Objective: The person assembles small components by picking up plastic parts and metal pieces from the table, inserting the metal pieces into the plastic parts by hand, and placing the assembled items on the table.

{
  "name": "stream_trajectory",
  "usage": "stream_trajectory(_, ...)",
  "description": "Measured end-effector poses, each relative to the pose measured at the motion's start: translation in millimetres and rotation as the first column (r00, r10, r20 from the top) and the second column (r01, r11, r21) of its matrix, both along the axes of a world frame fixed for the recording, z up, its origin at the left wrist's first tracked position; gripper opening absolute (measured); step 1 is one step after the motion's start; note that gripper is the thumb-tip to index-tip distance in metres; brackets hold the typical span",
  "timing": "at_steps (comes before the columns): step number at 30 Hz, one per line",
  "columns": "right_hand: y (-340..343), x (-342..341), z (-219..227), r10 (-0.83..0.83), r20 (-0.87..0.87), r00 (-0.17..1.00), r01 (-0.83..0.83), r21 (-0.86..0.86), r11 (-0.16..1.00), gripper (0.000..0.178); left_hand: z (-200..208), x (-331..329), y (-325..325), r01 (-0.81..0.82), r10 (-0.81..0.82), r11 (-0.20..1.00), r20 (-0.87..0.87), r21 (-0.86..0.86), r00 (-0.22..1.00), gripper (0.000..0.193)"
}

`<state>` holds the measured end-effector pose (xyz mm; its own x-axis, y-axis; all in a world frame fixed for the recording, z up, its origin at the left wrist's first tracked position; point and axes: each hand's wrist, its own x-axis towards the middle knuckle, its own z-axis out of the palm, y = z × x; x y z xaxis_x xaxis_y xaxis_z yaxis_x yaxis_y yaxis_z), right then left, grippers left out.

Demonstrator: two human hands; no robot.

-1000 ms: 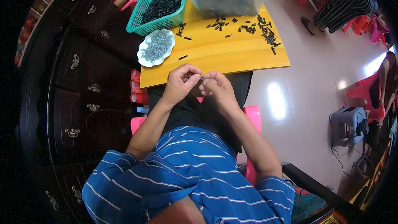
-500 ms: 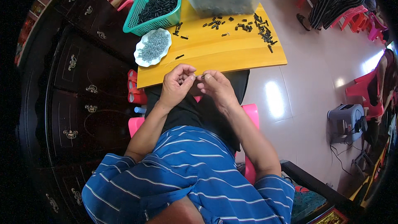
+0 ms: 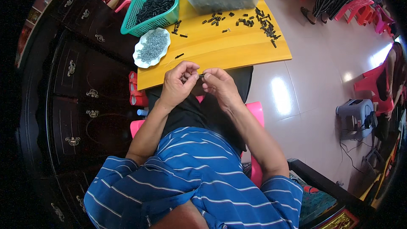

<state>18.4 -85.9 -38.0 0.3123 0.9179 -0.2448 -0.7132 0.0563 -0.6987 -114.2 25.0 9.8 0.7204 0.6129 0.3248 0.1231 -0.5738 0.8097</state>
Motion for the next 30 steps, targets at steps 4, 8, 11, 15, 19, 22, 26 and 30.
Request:
stream_trajectory(4,1,0,-2,-0.008,0.016,1.0,0.008,-0.018,1.0,0.017,-1,0,1,0.015,-0.016,1.0,0.032,0.024,0.999,0.02)
stream_trajectory(8,2,-2,-3,-0.013,0.055,0.998,0.013,-0.012,1.0,0.017,0,-1,-2,0.019,-0.02,1.0,0.019,0.012,1.0,0.021)
stream_trajectory(11,2,-4,-2,-0.026,0.072,0.997,0.025,0.014,1.0,0.016,2,0,-1,0.019,-0.02,0.999,0.021,0.029,1.0,0.02)
stream_trajectory(15,2,-2,-3,-0.018,0.112,0.994,0.012,0.057,0.998,0.014,10,0,12,0.118,-0.115,0.993,-0.084,0.027,0.99,0.022)
stream_trajectory(19,-1,1,3,0.105,-0.075,0.992,-0.097,0.102,0.99,0.013,16,2,36,0.278,-0.331,0.902,-0.116,-0.329,0.936,0.021)
stream_trajectory(22,-2,4,3,0.121,-0.18,0.976,-0.094,0.152,0.984,0.012,31,14,60,0.151,-0.202,0.944,-0.15,-0.293,0.968,0.016)
stream_trajectory(26,-1,7,0,0.108,-0.208,0.972,-0.076,0.154,0.985,0.011,21,44,118,-0.026,0.121,0.938,-0.254,0.346,0.96,0.019)
stream_trajectory(30,0,6,-2,0.128,-0.194,0.973,-0.107,0.115,0.988,0.012,13,75,145,-0.065,0.349,0.785,-0.353,0.617,0.868,0.018)
